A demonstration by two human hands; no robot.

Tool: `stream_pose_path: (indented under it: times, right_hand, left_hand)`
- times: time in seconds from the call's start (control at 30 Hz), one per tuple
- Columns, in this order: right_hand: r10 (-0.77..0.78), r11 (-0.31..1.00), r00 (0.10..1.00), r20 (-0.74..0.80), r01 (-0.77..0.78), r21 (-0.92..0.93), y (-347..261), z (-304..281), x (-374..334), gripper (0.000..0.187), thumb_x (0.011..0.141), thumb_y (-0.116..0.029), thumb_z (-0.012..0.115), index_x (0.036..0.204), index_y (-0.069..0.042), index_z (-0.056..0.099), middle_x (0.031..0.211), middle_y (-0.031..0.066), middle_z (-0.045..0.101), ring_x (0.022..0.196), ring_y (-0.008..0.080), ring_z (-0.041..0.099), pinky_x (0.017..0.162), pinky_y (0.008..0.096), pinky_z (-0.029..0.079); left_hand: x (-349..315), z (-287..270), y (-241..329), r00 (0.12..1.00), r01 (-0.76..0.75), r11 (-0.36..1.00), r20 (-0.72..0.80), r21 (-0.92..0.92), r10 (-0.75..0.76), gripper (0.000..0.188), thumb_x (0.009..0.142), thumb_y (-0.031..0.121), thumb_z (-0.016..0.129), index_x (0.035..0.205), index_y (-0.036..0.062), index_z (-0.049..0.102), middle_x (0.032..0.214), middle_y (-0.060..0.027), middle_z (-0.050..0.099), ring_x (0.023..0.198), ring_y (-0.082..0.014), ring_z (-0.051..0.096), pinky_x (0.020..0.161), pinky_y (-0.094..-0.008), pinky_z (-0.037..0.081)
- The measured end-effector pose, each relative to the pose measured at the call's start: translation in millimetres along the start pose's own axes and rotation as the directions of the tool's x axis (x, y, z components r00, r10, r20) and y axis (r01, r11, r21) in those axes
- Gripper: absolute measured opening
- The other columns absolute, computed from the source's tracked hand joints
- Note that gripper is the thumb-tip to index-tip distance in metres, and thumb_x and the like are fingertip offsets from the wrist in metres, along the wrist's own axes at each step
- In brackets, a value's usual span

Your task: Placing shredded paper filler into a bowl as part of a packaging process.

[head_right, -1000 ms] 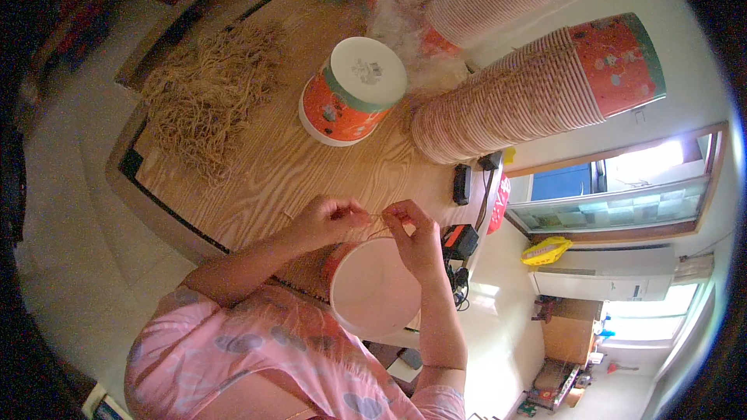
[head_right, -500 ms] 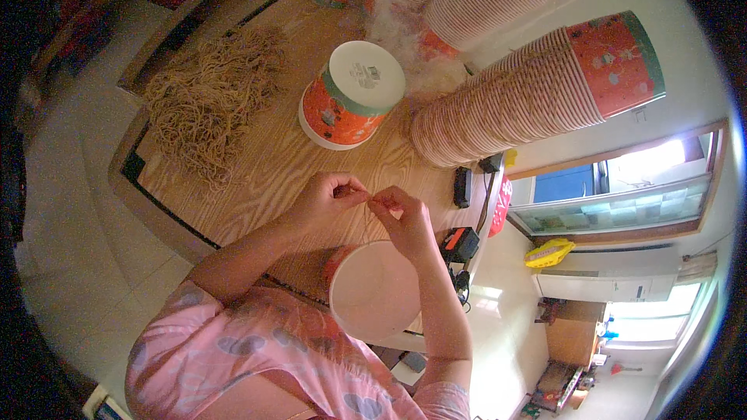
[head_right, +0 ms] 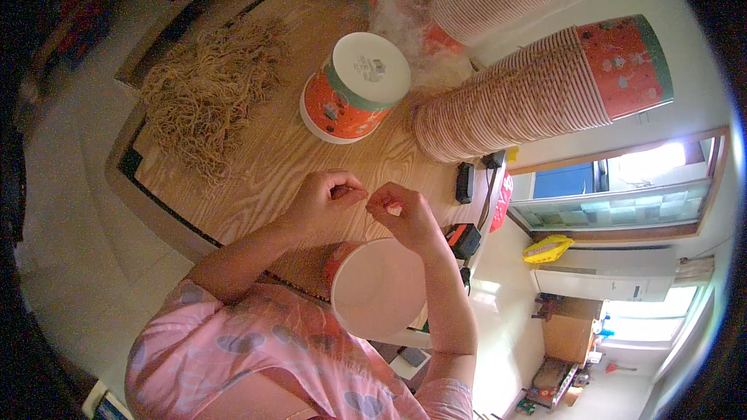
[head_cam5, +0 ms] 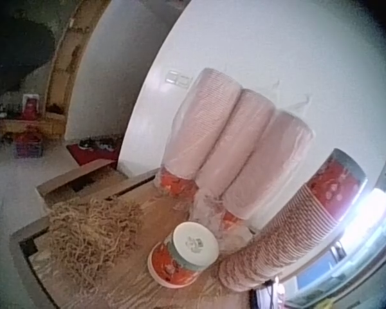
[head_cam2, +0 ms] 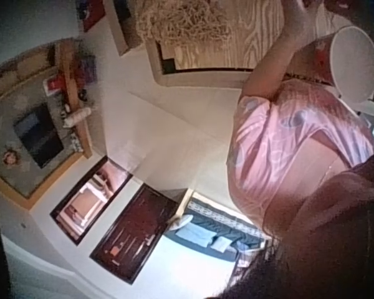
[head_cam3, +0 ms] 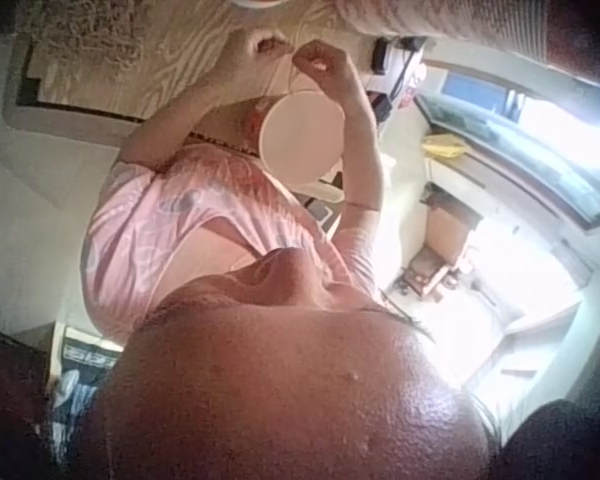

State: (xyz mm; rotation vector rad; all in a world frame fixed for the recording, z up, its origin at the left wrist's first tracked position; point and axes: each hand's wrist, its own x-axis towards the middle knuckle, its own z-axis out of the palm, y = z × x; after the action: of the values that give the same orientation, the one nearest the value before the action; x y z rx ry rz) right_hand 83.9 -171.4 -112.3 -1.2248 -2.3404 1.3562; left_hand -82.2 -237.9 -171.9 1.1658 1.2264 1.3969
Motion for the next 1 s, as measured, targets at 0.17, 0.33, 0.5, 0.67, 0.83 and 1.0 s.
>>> stream_pose_path:
  times: [0.17,0.33,0.5,0.67,0.83,1.0]
  right_hand:
    - [0.066,0.941,0.983,0.171,-0.118,0.317,14,-8,2,0.007,0.084,-0.005,0.061,0.085,0.002,0.061,0.082,0.0045,0.062,0.079,0.0126,0.058,0.076,0.0268,0.048]
    - [0.007,0.819,0.996,0.090,-0.057,0.571,15,-1,0,0.008,0.085,-0.002,0.060,0.092,-0.001,0.057,0.085,0.0039,0.059,0.085,0.0120,0.057,0.077,0.0268,0.048]
    - [0.057,0.919,0.997,-0.051,-0.033,0.393,13,3,4,0.014,0.082,0.002,0.064,0.093,-0.002,0.058,0.088,0.0031,0.060,0.084,0.0113,0.058,0.078,0.0262,0.049]
    - [0.021,0.957,0.998,-0.058,-0.003,0.291,13,1,5,0.014,0.081,0.002,0.066,0.093,-0.002,0.059,0.090,0.0026,0.060,0.081,0.0111,0.059,0.079,0.0257,0.049]
    - [-0.188,0.976,0.980,-0.062,0.193,0.101,11,4,3,0.015,0.078,0.001,0.068,0.091,0.000,0.061,0.089,0.0037,0.061,0.084,0.0112,0.058,0.079,0.0255,0.047]
    - [-0.180,0.983,0.984,-0.019,0.180,0.044,7,3,2,0.015,0.077,0.004,0.067,0.090,-0.001,0.062,0.089,0.0042,0.060,0.083,0.0125,0.057,0.078,0.0260,0.047]
  left_hand:
    - [2,1,-6,0.993,0.117,0.988,-0.009,-0.104,-0.119,0.010,0.082,0.009,0.065,0.083,-0.0006,0.064,0.066,-0.0031,0.060,0.059,-0.0069,0.050,0.056,-0.0255,0.043]
    - [5,3,-20,0.997,0.059,0.994,0.049,-0.092,-0.055,0.010,0.082,0.009,0.065,0.082,-0.0014,0.064,0.068,-0.0047,0.063,0.061,-0.0074,0.055,0.058,-0.0254,0.046]
    - [4,5,-18,0.998,0.036,0.998,0.047,-0.046,-0.034,0.011,0.082,0.009,0.065,0.083,-0.0015,0.064,0.069,-0.0062,0.064,0.062,-0.0090,0.058,0.058,-0.0260,0.048]
    - [6,4,-16,0.997,0.044,0.999,0.067,-0.021,-0.042,0.012,0.082,0.011,0.065,0.083,-0.0009,0.065,0.069,-0.0063,0.064,0.063,-0.0095,0.058,0.059,-0.0261,0.048]
    - [8,7,-25,0.997,0.053,0.997,0.063,-0.056,-0.050,0.012,0.081,0.011,0.065,0.084,-0.0008,0.065,0.070,-0.0062,0.065,0.063,-0.0099,0.059,0.060,-0.0264,0.048]
    - [5,7,-17,0.994,0.082,0.993,0.075,-0.084,-0.076,0.013,0.082,0.011,0.063,0.085,-0.0014,0.066,0.070,-0.0058,0.065,0.064,-0.0089,0.059,0.060,-0.0260,0.049]
